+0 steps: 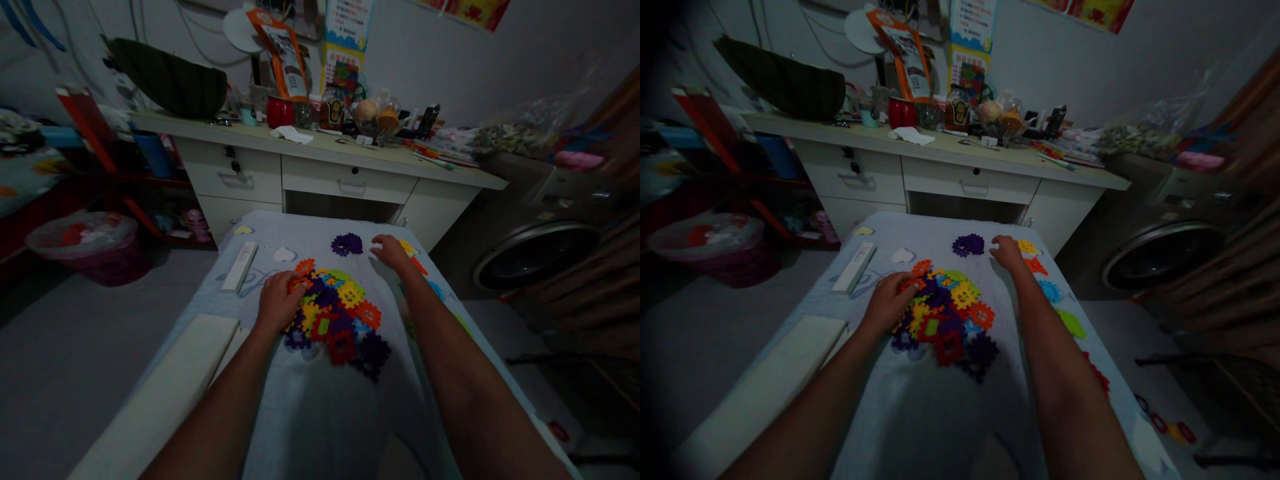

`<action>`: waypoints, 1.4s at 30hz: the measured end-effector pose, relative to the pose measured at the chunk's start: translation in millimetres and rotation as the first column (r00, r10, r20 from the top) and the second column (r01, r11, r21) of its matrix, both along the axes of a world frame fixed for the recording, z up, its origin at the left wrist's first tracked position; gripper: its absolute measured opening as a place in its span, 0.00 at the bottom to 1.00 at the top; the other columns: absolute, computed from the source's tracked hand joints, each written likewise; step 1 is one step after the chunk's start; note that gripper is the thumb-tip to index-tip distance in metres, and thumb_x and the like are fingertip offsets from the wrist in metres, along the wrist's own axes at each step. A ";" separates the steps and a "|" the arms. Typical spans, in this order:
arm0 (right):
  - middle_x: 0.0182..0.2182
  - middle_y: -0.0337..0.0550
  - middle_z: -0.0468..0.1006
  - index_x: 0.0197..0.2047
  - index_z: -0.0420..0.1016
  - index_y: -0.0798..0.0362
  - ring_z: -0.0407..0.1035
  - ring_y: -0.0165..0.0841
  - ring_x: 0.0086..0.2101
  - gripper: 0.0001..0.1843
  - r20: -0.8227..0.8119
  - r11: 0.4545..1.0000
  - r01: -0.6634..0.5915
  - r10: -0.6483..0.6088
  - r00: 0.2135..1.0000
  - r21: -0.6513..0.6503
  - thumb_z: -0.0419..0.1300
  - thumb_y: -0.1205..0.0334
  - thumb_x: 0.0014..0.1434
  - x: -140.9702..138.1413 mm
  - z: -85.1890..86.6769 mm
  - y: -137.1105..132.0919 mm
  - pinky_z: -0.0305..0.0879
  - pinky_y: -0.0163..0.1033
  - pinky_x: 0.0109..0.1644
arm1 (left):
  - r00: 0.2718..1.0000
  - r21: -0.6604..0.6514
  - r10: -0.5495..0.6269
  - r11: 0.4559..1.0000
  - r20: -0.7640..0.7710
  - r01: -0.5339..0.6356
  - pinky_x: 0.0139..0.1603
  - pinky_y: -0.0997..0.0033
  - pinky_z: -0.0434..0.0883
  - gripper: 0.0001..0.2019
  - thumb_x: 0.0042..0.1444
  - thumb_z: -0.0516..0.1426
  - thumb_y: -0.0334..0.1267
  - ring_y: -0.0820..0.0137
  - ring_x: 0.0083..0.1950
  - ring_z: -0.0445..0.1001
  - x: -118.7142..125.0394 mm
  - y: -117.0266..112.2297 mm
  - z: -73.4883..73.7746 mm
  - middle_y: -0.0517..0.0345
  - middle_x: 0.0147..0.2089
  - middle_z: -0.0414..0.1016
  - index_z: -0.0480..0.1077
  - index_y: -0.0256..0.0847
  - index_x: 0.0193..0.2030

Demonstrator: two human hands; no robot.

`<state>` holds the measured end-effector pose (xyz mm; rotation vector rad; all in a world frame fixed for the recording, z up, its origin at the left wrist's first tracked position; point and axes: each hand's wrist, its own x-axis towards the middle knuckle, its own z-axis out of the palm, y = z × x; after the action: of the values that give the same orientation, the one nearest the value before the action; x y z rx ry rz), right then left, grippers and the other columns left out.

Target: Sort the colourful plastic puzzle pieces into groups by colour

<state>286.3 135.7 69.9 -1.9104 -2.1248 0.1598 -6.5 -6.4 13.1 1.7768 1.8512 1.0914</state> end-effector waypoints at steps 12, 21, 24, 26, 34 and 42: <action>0.48 0.49 0.78 0.51 0.74 0.56 0.71 0.37 0.45 0.18 -0.232 0.936 -0.318 0.278 0.932 -0.153 0.56 0.55 0.63 -66.4 -9.8 -82.1 0.64 0.38 0.49 | 1.000 0.008 0.004 1.000 -0.007 -0.004 0.59 0.56 0.65 0.15 0.54 0.55 0.47 0.58 0.53 0.73 1.1 1.0 1.1 0.51 0.48 0.78 0.76 0.42 0.43; 0.48 0.45 0.77 0.49 0.75 0.54 0.70 0.37 0.48 0.20 -0.456 0.918 -0.395 0.331 0.826 -0.048 0.64 0.65 0.51 -66.6 -18.9 -82.6 0.64 0.43 0.56 | 1.000 0.026 0.003 1.000 -0.006 -0.003 0.58 0.56 0.65 0.14 0.54 0.55 0.45 0.58 0.52 0.72 -0.2 1.8 -3.1 0.52 0.47 0.78 0.76 0.43 0.43; 0.48 0.46 0.78 0.51 0.74 0.54 0.70 0.38 0.49 0.23 -0.553 0.874 -0.484 0.384 0.739 -0.040 0.66 0.63 0.50 -64.0 -7.2 -86.8 0.63 0.46 0.57 | 1.000 0.025 0.001 1.000 -0.006 0.000 0.58 0.56 0.65 0.14 0.55 0.55 0.45 0.58 0.52 0.72 -0.3 1.8 -3.6 0.51 0.47 0.78 0.76 0.42 0.43; 0.47 0.45 0.78 0.51 0.74 0.53 0.71 0.38 0.49 0.24 -0.608 0.812 -0.580 0.432 0.666 -0.059 0.67 0.61 0.50 -62.7 2.3 -90.4 0.64 0.46 0.56 | 1.000 0.024 0.001 1.000 0.000 -0.001 0.58 0.56 0.65 0.14 0.55 0.55 0.45 0.58 0.52 0.72 -0.2 1.8 -3.4 0.52 0.47 0.78 0.76 0.43 0.43; 0.34 0.40 0.77 0.38 0.75 0.55 0.69 0.30 0.34 0.08 -0.337 0.884 -0.430 0.354 0.873 -0.185 0.63 0.65 0.52 -50.8 13.1 -91.8 0.63 0.35 0.39 | 1.000 0.020 -0.006 1.000 0.007 0.006 0.58 0.55 0.65 0.15 0.55 0.55 0.46 0.58 0.52 0.73 -0.2 2.2 -5.2 0.51 0.48 0.78 0.76 0.42 0.43; 0.40 0.42 0.77 0.49 0.73 0.52 0.69 0.33 0.36 0.24 -0.076 0.860 -0.361 0.359 0.930 -0.360 0.69 0.63 0.47 -54.5 13.2 -98.4 0.60 0.34 0.39 | 1.000 0.017 0.002 1.000 0.010 -0.002 0.58 0.55 0.65 0.15 0.54 0.55 0.47 0.57 0.52 0.72 1.1 1.0 -2.5 0.51 0.48 0.78 0.75 0.43 0.43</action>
<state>231.8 37.3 83.2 -1.6502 -2.5769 0.6871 -5.4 -5.4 10.6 1.7755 1.8434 1.1181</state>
